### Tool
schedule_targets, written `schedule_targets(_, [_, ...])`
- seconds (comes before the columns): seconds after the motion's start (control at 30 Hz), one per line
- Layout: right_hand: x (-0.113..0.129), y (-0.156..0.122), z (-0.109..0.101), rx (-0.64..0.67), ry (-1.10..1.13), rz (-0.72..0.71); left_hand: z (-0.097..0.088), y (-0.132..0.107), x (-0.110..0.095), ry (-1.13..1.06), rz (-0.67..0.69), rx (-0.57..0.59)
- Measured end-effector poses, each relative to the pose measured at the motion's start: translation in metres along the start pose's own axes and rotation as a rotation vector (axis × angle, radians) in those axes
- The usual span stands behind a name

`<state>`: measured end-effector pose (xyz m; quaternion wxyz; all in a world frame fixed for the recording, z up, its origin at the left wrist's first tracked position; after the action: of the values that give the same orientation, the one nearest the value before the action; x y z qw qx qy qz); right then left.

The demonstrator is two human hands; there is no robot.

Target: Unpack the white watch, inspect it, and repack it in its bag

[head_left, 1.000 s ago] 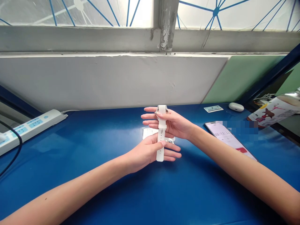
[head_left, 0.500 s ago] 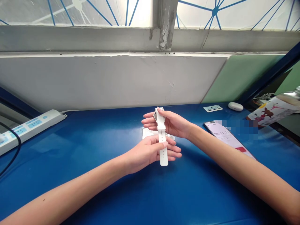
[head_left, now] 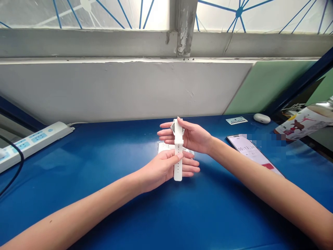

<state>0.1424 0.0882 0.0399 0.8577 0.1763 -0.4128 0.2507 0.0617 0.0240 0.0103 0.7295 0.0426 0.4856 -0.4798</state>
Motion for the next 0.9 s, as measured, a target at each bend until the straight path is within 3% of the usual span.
schedule_targets(0.17, [0.002,-0.001,0.0,-0.051,0.033,-0.039,0.002,-0.002,0.0,-0.006,-0.006,-0.006])
schedule_targets(0.37, [0.01,0.001,-0.008,-0.215,0.048,-0.151,-0.001,-0.003,-0.001,-0.01,-0.011,-0.046])
schedule_targets(0.6, [0.018,0.005,-0.022,-0.329,0.178,-0.195,0.021,-0.01,0.008,0.146,-0.052,0.144])
schedule_targets(0.77, [0.02,0.003,-0.017,-0.314,0.212,-0.195,0.014,-0.009,0.001,0.107,0.07,-0.022])
schedule_targets(0.9, [0.02,0.002,-0.015,-0.307,0.101,-0.23,0.003,-0.009,-0.011,0.008,0.17,-0.139])
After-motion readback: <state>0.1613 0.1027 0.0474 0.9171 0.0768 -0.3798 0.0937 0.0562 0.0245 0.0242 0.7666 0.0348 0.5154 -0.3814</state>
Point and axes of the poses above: each hand's wrist, its own y-axis towards the middle knuckle, its own z-axis out of the palm, x = y × z, the point moved 6 cm from there along y, towards the middle knuckle, and after that the axes turned 12 degrees about -z, right-handed, at the moved point
